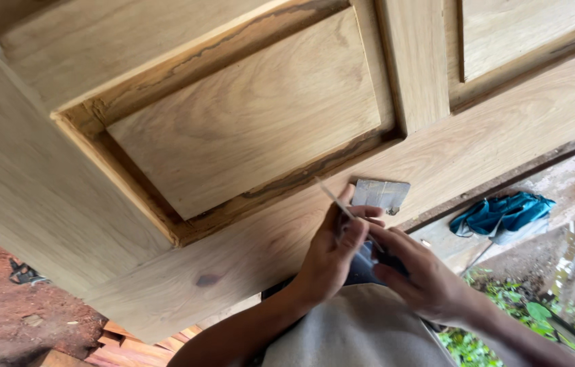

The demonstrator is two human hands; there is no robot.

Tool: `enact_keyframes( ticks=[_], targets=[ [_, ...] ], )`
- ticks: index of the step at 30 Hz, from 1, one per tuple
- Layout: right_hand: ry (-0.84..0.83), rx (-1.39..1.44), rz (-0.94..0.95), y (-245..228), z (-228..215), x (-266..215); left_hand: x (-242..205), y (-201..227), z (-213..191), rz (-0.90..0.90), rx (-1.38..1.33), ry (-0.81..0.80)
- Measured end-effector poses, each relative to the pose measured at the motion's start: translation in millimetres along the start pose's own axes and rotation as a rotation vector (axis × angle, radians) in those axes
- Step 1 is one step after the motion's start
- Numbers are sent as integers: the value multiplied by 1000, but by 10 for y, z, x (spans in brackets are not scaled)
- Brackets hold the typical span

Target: The person sands the inner panels and grooves of a wooden door using a small block of sandpaper and then uses a chisel to refine the edges of the panel grooves.

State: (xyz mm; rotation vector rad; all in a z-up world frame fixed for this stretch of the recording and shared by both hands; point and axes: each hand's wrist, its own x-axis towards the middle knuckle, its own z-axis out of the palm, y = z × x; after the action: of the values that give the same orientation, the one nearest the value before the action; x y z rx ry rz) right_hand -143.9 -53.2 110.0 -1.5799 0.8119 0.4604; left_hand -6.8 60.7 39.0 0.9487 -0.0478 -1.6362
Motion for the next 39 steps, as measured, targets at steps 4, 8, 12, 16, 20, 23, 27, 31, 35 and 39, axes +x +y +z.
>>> enact_keyframes(
  ticks=[4,8,12,16,20,23,27,31,35,39],
  targets=[
    [51,-288,-233,-121,205,131,-8,-73,-46,202,-437,91],
    [226,-44,-214,0,401,155,-20,8,-128,277,-651,175],
    [119,686,-60,111,693,209,-141,153,-116,267,-347,389],
    [-90,807,-122,268,993,134,-368,137,-287,249,632,426],
    [266,781,25,326,1077,-59,-310,13,-492,691,1598,516],
    [620,743,-133,404,823,-59,75,-155,-684,627,1802,358],
    [724,849,-299,177,667,-46,276,-93,-733,790,1884,248],
    [776,932,-91,-103,1103,80,58,118,-894,902,1758,156],
    [581,908,40,-188,1500,173,-38,172,-1013,998,1583,74],
    [569,950,179,-143,1646,253,-36,206,-1031,1041,1541,36]
  ],
)
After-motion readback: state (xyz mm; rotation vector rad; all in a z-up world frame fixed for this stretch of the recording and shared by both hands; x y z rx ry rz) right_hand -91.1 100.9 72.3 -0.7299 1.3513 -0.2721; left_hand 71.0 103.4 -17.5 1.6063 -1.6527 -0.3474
